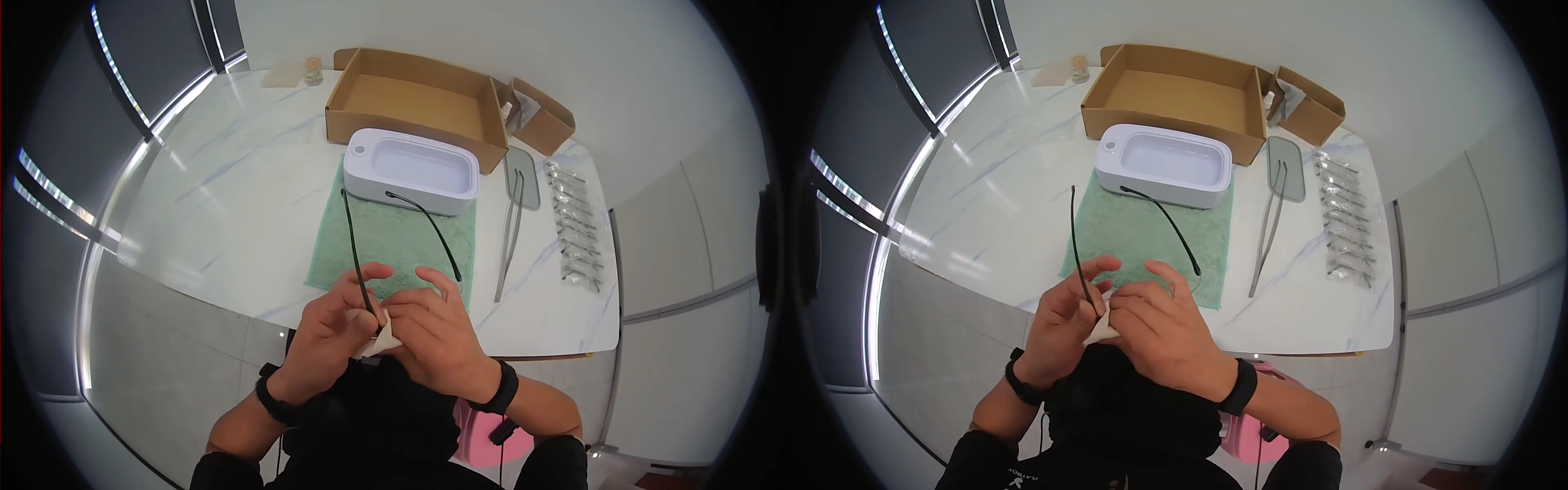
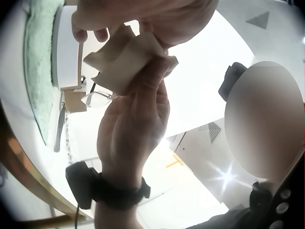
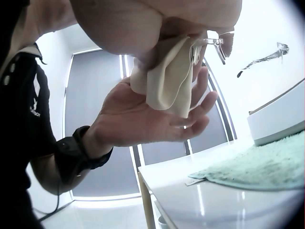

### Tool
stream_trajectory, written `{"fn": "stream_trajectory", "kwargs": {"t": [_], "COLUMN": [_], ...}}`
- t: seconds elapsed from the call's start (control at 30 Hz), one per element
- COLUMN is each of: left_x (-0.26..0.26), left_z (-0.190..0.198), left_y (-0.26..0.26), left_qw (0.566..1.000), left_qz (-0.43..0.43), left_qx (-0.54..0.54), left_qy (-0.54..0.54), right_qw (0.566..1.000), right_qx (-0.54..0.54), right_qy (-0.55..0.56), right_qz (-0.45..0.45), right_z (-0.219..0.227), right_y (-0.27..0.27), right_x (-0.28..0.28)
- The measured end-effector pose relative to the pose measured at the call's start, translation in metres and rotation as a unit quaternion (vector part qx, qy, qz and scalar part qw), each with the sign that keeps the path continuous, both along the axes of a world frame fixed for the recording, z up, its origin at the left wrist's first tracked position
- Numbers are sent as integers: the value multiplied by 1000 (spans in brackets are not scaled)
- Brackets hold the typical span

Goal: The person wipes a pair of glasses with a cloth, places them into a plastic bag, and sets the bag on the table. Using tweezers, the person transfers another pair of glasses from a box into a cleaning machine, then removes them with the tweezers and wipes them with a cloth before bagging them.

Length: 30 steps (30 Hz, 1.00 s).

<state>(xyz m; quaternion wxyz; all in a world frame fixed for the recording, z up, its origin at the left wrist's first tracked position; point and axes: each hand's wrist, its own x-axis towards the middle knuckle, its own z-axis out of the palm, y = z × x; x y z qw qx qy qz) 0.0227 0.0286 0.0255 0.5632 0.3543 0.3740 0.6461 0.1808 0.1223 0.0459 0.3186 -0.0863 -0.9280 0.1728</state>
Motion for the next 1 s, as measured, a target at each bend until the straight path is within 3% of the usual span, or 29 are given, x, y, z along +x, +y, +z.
{"fn": "stream_trajectory", "kwargs": {"t": [0.1, 0.17, 0.4, 0.57, 0.67, 0.73, 0.77, 0.8, 0.83, 0.87, 0.9, 0.97, 1.0], "left_x": [-1, 1, 6, 9, 4, -4, -7, -10, -12, -13, -15, -17, -17], "left_z": [3, 4, -4, -8, -11, -15, -17, -18, -19, -20, -21, -23, -24], "left_y": [-1, -5, -6, -4, -4, -4, -5, -6, -7, -7, -7, -7, -8], "left_qw": [998, 998, 997, 999, 998, 993, 985, 985, 974, 961, 961, 936, 937], "left_qz": [21, -20, -21, -30, 2, 25, 43, 47, 69, 90, 90, 120, 117], "left_qx": [32, 2, 17, 3, 18, 42, 64, 63, 72, 81, 81, 119, 118], "left_qy": [45, -61, -79, -22, 57, 106, 155, 155, 202, 250, 249, 308, 307], "right_qw": [1000, 998, 984, 974, 979, 994, 995, 974, 872, 872, 793, 583, 515], "right_qx": [29, 65, 167, 207, 179, 69, 69, -198, -450, -450, -565, -752, -793], "right_qy": [7, 0, -47, -70, -76, -48, -48, 55, 152, 152, 208, 308, 325], "right_qz": [-1, -1, -44, -54, -62, -65, -60, -94, -122, -121, -90, -23, 4], "right_z": [3, 7, 6, 5, 9, 8, 6, 4, 2, -1, -7, -22, -33], "right_y": [5, 10, 21, 25, 30, 29, 22, 12, 4, 0, -2, -4, -4], "right_x": [3, 7, 30, 42, 50, 64, 66, 70, 73, 74, 75, 77, 76]}}
